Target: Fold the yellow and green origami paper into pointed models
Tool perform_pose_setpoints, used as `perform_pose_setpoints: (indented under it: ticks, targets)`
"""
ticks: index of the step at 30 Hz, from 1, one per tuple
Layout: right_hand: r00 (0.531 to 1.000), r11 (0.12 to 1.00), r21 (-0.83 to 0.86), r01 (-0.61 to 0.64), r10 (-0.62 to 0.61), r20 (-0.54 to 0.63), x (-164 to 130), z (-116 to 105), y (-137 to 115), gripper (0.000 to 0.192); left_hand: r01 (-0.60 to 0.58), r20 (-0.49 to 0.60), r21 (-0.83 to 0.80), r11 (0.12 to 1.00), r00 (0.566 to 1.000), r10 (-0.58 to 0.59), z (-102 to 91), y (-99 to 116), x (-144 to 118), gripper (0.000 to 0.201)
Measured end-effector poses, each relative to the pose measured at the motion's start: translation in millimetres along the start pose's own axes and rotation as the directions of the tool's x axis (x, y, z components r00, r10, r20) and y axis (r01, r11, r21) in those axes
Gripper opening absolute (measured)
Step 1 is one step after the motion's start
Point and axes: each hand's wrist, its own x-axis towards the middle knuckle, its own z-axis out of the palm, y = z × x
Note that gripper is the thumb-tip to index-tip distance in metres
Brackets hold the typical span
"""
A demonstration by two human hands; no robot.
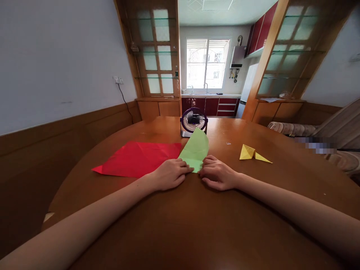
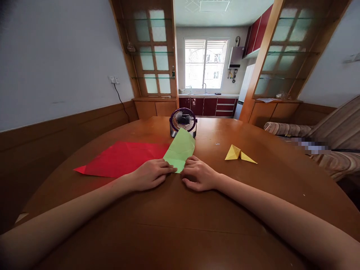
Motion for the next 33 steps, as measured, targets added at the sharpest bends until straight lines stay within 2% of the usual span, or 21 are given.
perform_pose_setpoints:
  ticks: [4,7,12,17,22,26,33]
  targets:
    - [0.998,0.998,-0.06,0.037,-0.034,0.057,0.1,-1.9,-0.6,0.013,-0.048,0.021,0.108,0.993,0.999,0.046,0.0,2.6,0.0,0.042]
    - [0.995,0.996,-0.069,0.05,-0.045,0.085,0.6,-3.5,-0.2,0.013,-0.078,0.02,0.127,0.989,0.997,0.076,-0.4,1.7,-0.2,0.043]
    - [0.996,0.998,-0.06,0.033,-0.028,0.087,0.6,-2.7,1.4,0.012,-0.114,0.025,0.092,0.989,0.993,0.112,-4.1,-1.9,-0.2,0.042]
    - [0.998,1.0,-0.005,-0.02,0.021,0.051,-0.5,-0.5,1.9,0.011,-0.09,0.04,0.009,0.996,0.995,0.09,-9.1,-7.7,-1.3,0.038]
    - [0.998,0.998,0.04,-0.042,0.041,0.048,-0.8,-0.9,1.6,0.01,0.004,0.062,-0.055,0.998,0.998,-0.001,-21.3,-16.8,-4.5,0.031]
    - [0.997,0.995,0.076,-0.064,0.061,0.04,-0.6,-1.4,2.2,0.01,0.115,0.127,-0.122,0.986,0.987,-0.1,-32.3,-26.0,-7.7,0.024]
    - [0.996,0.992,0.093,-0.089,0.086,0.034,-0.2,-2.3,1.3,0.01,0.279,0.258,-0.218,0.935,0.941,-0.22,-40.8,-44.2,-16.3,0.041]
